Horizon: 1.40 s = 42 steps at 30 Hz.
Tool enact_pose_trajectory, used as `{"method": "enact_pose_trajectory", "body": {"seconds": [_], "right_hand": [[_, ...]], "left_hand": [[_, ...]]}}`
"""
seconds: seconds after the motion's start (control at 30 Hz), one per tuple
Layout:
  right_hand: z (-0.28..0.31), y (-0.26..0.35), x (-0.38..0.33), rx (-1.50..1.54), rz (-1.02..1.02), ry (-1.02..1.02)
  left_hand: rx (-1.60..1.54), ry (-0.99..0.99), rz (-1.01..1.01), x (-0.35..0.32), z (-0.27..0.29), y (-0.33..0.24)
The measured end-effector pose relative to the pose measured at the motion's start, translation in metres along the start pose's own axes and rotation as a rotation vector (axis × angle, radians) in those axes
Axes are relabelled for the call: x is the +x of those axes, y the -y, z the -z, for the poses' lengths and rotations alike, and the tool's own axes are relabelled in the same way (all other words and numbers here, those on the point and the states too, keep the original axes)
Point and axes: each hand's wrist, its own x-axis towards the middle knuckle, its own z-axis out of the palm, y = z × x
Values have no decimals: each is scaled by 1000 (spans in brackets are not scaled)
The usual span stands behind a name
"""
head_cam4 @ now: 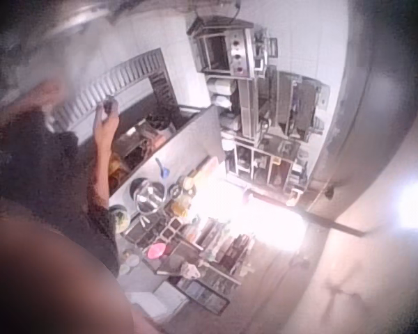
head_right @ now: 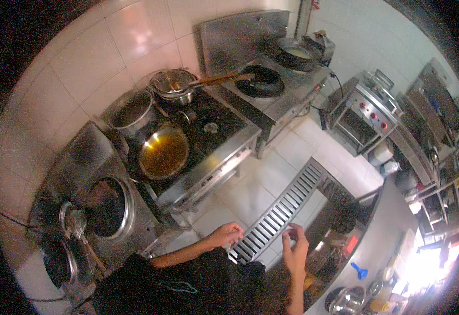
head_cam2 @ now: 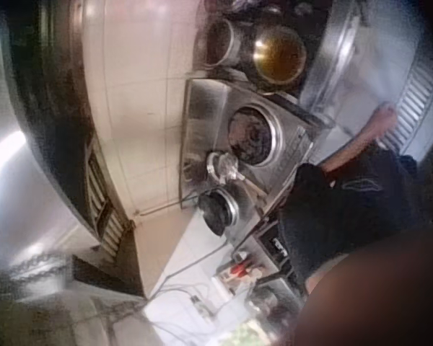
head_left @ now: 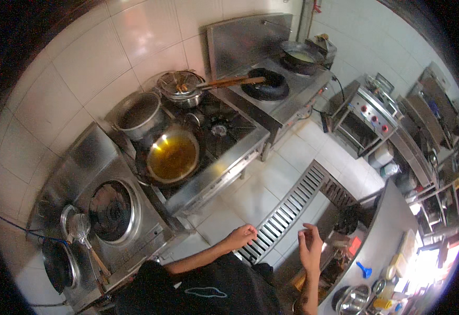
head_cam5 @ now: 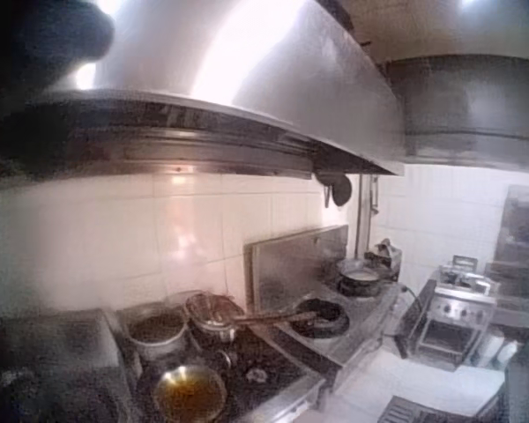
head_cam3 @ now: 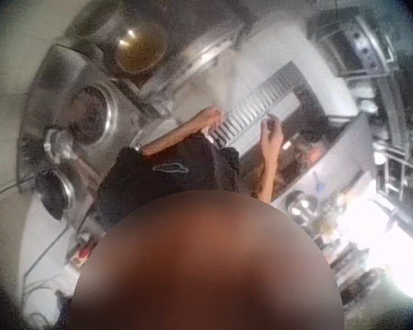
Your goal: The person assembles two noodle bowls by adding noodles, blanched greens, and fried toppings from containers. They use chopsticks and a strainer to transfer ingredients from a wok and prep containers into bowls, then add garnish and sauces.
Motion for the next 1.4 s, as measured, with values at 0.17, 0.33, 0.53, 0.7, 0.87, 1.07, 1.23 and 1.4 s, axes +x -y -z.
{"method": "enact_pose_trajectory", "body": {"seconds": [0.17, 0.33, 0.53, 0.7, 0.87, 1.07, 1.23, 1.4], "right_hand": [[-72, 62, 168, -74, 135, 306], [-163, 96, 323, 57, 585, 293], [-278, 119, 536, -385, 828, 122], [-349, 120, 656, -744, 631, 409], [-392, 111, 688, -572, 714, 543], [-414, 139, 691, -417, 376, 822], [-363, 129, 617, -180, 455, 603], [-230, 115, 514, -17, 252, 572]], "left_hand": [[-3, -245, 58, 3, 56, 2], [-1, -490, -5, 18, 92, 20], [-99, -834, -14, 23, 109, -10], [-246, -917, -102, 16, 93, -1], [-456, -1050, 31, 7, 64, -48], [-395, -999, -22, 14, 67, -53], [-256, -875, 26, 21, 98, -11], [-38, -760, -53, 10, 114, -14]]}}
